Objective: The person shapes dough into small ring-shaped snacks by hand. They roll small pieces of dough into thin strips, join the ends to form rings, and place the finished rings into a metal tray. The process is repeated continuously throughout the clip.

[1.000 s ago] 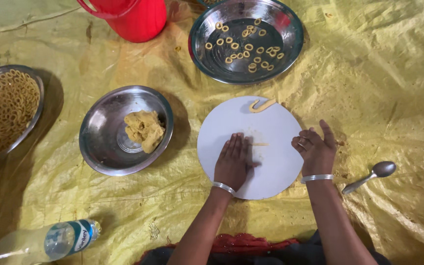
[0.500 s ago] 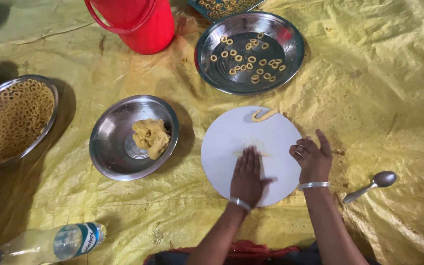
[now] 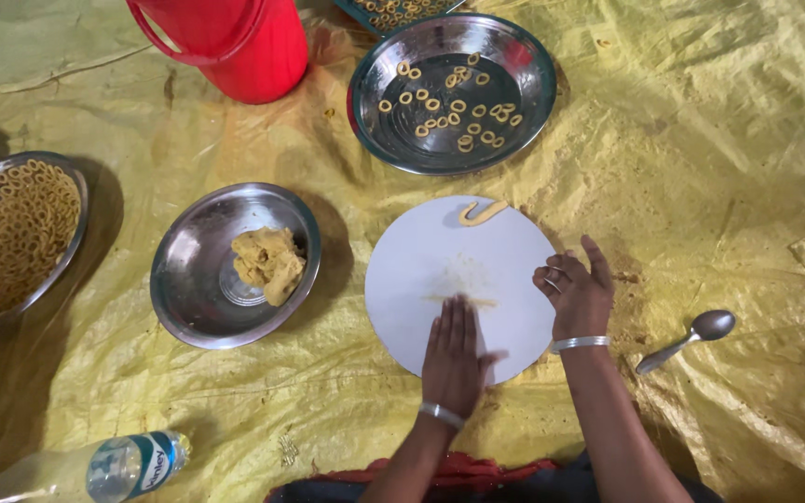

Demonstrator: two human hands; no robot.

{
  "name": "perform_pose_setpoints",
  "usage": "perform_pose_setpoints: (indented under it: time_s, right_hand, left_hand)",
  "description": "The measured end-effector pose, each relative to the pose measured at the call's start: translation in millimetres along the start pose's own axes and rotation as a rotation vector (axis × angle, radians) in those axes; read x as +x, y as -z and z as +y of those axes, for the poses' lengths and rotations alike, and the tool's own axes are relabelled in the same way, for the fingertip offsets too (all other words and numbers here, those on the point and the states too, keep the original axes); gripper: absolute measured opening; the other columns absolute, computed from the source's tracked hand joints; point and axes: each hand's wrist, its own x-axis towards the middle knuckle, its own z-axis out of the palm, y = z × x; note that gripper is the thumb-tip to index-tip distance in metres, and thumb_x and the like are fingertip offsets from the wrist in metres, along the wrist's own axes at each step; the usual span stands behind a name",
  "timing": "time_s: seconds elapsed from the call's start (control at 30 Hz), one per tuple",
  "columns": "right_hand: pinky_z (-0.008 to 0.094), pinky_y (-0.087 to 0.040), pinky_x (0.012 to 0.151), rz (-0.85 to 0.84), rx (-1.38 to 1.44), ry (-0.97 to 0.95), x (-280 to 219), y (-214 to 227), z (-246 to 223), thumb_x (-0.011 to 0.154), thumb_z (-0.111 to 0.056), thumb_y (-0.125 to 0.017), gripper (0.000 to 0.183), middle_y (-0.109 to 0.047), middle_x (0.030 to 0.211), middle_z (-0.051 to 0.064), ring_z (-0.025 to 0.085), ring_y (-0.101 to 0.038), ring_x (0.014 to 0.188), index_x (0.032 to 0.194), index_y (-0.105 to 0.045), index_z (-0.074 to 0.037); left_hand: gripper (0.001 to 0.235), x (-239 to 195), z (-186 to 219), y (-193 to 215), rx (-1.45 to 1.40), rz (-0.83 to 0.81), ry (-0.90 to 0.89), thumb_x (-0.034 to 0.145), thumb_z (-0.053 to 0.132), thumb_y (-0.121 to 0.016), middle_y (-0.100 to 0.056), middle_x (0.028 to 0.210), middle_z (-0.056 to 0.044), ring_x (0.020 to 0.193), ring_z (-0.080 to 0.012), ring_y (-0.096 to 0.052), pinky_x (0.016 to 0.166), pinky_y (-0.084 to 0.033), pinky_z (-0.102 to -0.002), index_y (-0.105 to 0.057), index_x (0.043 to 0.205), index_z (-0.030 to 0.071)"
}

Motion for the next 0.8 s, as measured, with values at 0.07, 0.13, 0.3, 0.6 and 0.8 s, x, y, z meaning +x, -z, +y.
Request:
perform_pose_setpoints:
  time_s: [0.07, 0.13, 0.3, 0.6, 0.8]
  right_hand:
    - [0.038, -0.058, 0.071, -0.012, -0.004, -0.001, -1, 0, 1, 0.097, -0.007, -0.057, 0.055, -0.066, 0.089, 0.01, 0.022, -0.067, 0.073, 0.15, -0.043, -0.005]
    - [0.038, -0.058, 0.071, -0.032, -0.016, 0.004, -1, 0, 3, 0.098, -0.007, -0.057, 0.054, -0.065, 0.09, 0.011, 0.021, -0.067, 0.074, 0.15, -0.043, -0.005]
    - [0.038, -0.059, 0.071, -0.051, -0.005, 0.015, 1, 2, 4, 0.097, -0.006, -0.057, 0.054, -0.066, 0.09, 0.011, 0.022, -0.067, 0.075, 0.149, -0.043, -0.004]
    - [0.037, -0.059, 0.071, -0.042, 0.005, 0.011, -3, -1, 3, 0.097, -0.005, -0.056, 0.052, -0.065, 0.089, 0.01, 0.021, -0.067, 0.075, 0.148, -0.046, -0.006]
    - [0.036, -0.059, 0.069, -0.033, -0.001, 0.005, -5, -1, 0, 0.098, -0.006, -0.056, 0.05, -0.065, 0.089, 0.011, 0.022, -0.067, 0.074, 0.147, -0.045, -0.006]
  left_hand:
    - [0.085, 25, -7, -7, 0.038, 0.012, -0.004, 0.095, 0.052, -0.058, -0.029, 0.164, -0.025, 0.154, -0.0374, -0.024, 0.124, -0.019, -0.048, -0.035, 0.153, -0.007]
    - [0.081, 54, -16, -14, 0.116, 0.002, -0.011, 0.101, 0.051, -0.055, -0.029, 0.163, -0.025, 0.154, -0.037, -0.024, 0.125, -0.018, -0.048, -0.034, 0.154, -0.006]
    - [0.082, 70, -18, -14, 0.131, 0.006, 0.0, 0.096, 0.051, -0.055, -0.029, 0.165, -0.022, 0.154, -0.0352, -0.024, 0.125, -0.017, -0.047, -0.035, 0.154, -0.004]
    - [0.096, -8, 13, 0, 0.019, -0.035, -0.045, 0.091, 0.054, -0.061, -0.025, 0.166, -0.024, 0.155, -0.0374, -0.021, 0.124, -0.016, -0.049, -0.028, 0.158, -0.008]
    - [0.092, 61, 0, -31, 0.105, -0.005, -0.061, 0.095, 0.059, -0.055, -0.026, 0.166, -0.025, 0.156, -0.0357, -0.02, 0.125, -0.017, -0.047, -0.03, 0.156, -0.007]
